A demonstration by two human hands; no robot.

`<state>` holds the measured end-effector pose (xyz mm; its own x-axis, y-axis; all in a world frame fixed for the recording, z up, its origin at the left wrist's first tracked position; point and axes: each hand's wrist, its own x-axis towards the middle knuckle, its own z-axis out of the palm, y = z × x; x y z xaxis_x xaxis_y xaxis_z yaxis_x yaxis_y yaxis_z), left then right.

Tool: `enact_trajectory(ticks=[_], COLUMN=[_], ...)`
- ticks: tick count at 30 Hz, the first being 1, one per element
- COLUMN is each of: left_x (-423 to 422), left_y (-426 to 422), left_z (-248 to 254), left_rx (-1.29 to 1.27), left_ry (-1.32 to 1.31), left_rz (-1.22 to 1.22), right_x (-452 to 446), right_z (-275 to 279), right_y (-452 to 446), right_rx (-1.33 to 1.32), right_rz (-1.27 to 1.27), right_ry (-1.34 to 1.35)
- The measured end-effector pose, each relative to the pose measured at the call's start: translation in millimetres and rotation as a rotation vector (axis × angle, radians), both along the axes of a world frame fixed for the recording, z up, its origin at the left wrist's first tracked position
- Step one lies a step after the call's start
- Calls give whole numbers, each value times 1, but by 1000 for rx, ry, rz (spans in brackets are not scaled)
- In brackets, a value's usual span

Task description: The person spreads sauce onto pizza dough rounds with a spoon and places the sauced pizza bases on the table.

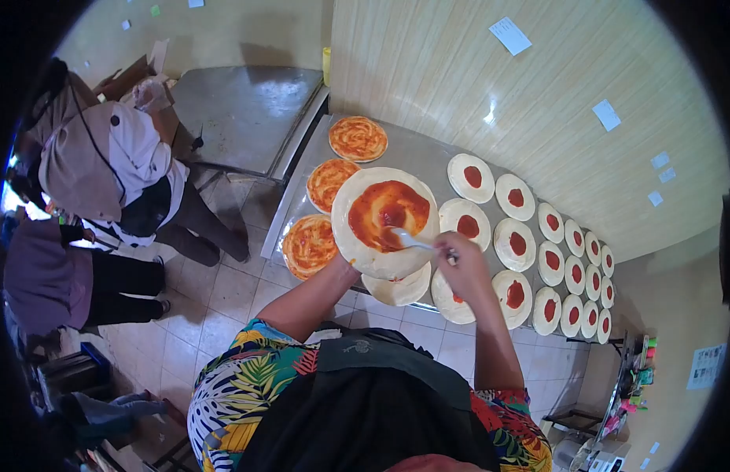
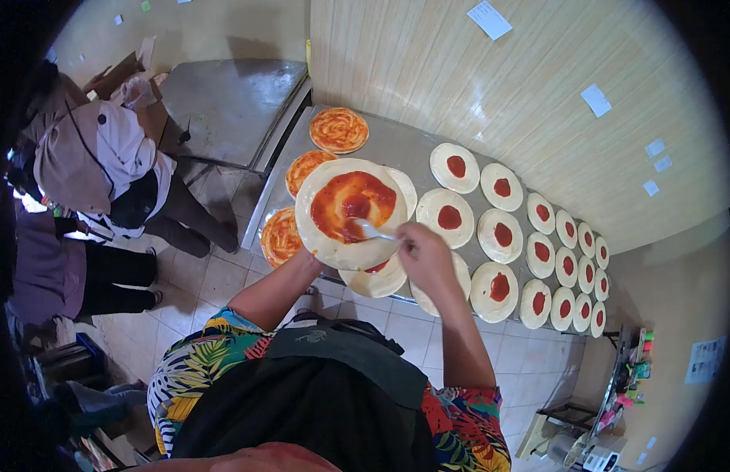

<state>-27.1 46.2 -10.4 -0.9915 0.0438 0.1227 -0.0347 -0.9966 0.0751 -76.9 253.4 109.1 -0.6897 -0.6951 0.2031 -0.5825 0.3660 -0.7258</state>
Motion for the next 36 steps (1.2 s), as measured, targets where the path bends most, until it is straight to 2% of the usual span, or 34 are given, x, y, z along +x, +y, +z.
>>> enact_trajectory(ticks=[1,3,4,5,7,9,11,12,15,16,20,22,26,27,30,33,36], left_x=[5,14,17,18,20,30,30,28,24,25,29,25,16,16,21,20,18], left_y=[6,19,28,34,41,46,51,55,67,71,74,75,82,85,91,90,86], left_z=[6,18,20,15,17,23,15,13,15,20,22,27,20,24,43,40,33], left_rx=[-52,-44,-36,-34,32,-33,-41,-41,-14,-26,-6,-12,-27,-28,47,-16,-5], left_ry=[-40,-47,-43,-39,11,21,-4,-7,-25,-20,90,98,109,114,112,101,94], left_rz=[11,11,10,10,-3,45,100,94,66,74,41,24,-51,-58,-21,42,40], right_x=[-5,-15,-12,-2,22,22,12,3,13,22,15,-1,-13,-5,13,7,-10], right_z=[1,-6,-11,-11,4,6,15,10,6,12,19,29,32,33,35,43,49], right_y=[7,15,7,8,8,27,50,51,36,35,75,96,62,53,44,73,68], right_rx=[2,-41,-150,-148,-20,-70,38,-32,-112,-30,-113,46,-129,-130,-46,9,4], right_rz=[7,-128,-131,-131,14,85,-34,-60,-79,-13,150,-62,-101,-109,106,109,-15], right_ry=[-1,202,121,126,-48,1,70,140,10,-11,17,130,279,284,189,199,250])
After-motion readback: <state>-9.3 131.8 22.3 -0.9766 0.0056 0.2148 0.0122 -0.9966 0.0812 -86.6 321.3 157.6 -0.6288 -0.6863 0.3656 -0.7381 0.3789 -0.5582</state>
